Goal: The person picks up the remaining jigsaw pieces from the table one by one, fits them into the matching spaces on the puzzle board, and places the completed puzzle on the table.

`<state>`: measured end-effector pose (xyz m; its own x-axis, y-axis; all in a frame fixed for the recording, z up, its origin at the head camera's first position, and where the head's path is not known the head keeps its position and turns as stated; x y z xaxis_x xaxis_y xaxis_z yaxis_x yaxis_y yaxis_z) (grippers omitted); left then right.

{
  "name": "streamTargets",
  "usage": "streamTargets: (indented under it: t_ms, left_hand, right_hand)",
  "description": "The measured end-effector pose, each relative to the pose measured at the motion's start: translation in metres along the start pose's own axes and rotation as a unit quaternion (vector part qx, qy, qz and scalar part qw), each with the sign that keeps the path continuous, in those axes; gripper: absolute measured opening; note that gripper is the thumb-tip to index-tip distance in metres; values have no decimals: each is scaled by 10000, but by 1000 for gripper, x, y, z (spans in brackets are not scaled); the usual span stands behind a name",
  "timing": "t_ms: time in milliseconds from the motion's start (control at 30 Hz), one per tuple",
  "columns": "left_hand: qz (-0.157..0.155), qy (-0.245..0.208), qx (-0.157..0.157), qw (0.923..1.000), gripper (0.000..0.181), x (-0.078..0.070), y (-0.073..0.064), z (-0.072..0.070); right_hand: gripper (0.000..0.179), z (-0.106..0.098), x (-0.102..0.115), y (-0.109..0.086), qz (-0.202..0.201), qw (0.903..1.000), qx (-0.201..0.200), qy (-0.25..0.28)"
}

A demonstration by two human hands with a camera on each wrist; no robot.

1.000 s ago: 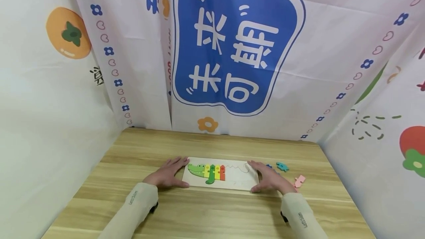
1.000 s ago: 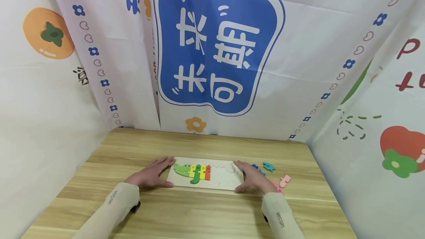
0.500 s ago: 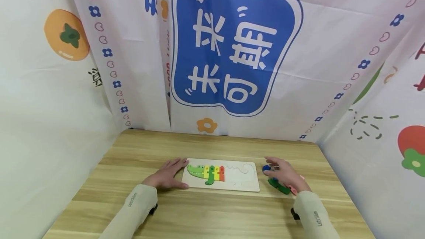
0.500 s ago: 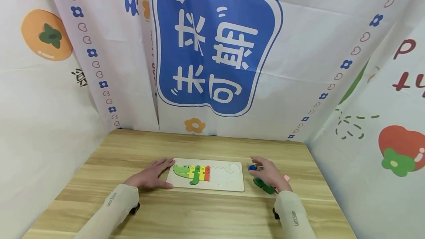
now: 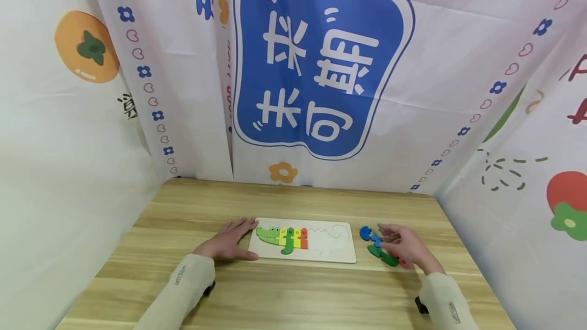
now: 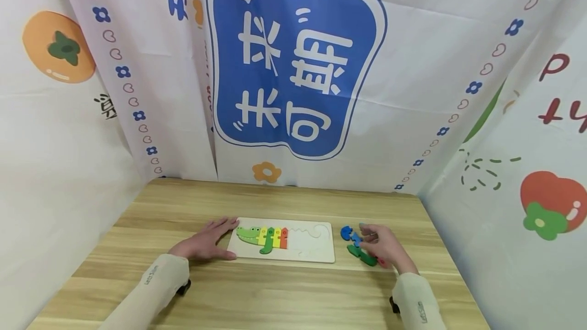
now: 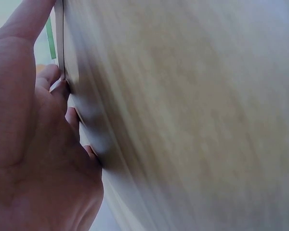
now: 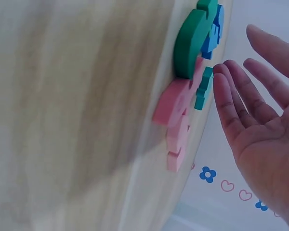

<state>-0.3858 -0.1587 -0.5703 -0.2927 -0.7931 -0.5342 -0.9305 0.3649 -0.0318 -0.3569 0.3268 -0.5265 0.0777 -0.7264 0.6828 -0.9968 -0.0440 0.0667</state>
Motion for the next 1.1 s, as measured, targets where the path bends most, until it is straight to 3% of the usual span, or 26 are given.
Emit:
streamTargets:
  t_ms: [400,667,833,1100]
  left_hand:
    - [56,9,70,10000,108,-2,1,4]
    - [144,5,98,9998,107,-3,2,7]
    - [88,-14,75,9999,107,-4,4,7]
    - [42,-22,-4,10000,107,-4,1,0]
  right_hand:
    - [53,10,-6,-9,-214,9997,56,-53]
    - [51,13,-10,-10,-143,9999,14,-75]
    - [50,4,-12,-9,-55,10000,17,8]
    - [46,-27,-31,-8,440,9974,-418,-380]
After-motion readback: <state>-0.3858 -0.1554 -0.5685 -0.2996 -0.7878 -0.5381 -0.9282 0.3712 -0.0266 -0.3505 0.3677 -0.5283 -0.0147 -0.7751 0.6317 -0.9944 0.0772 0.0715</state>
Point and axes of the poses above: each hand's wrist, its own y-axis towards the middle knuckle, its own z-axis out of the palm, x = y × z, the point moved 9 cm from there along y, towards the middle knuckle, and after that the axes turned 10 degrees about -x, right-handed, at the moved point
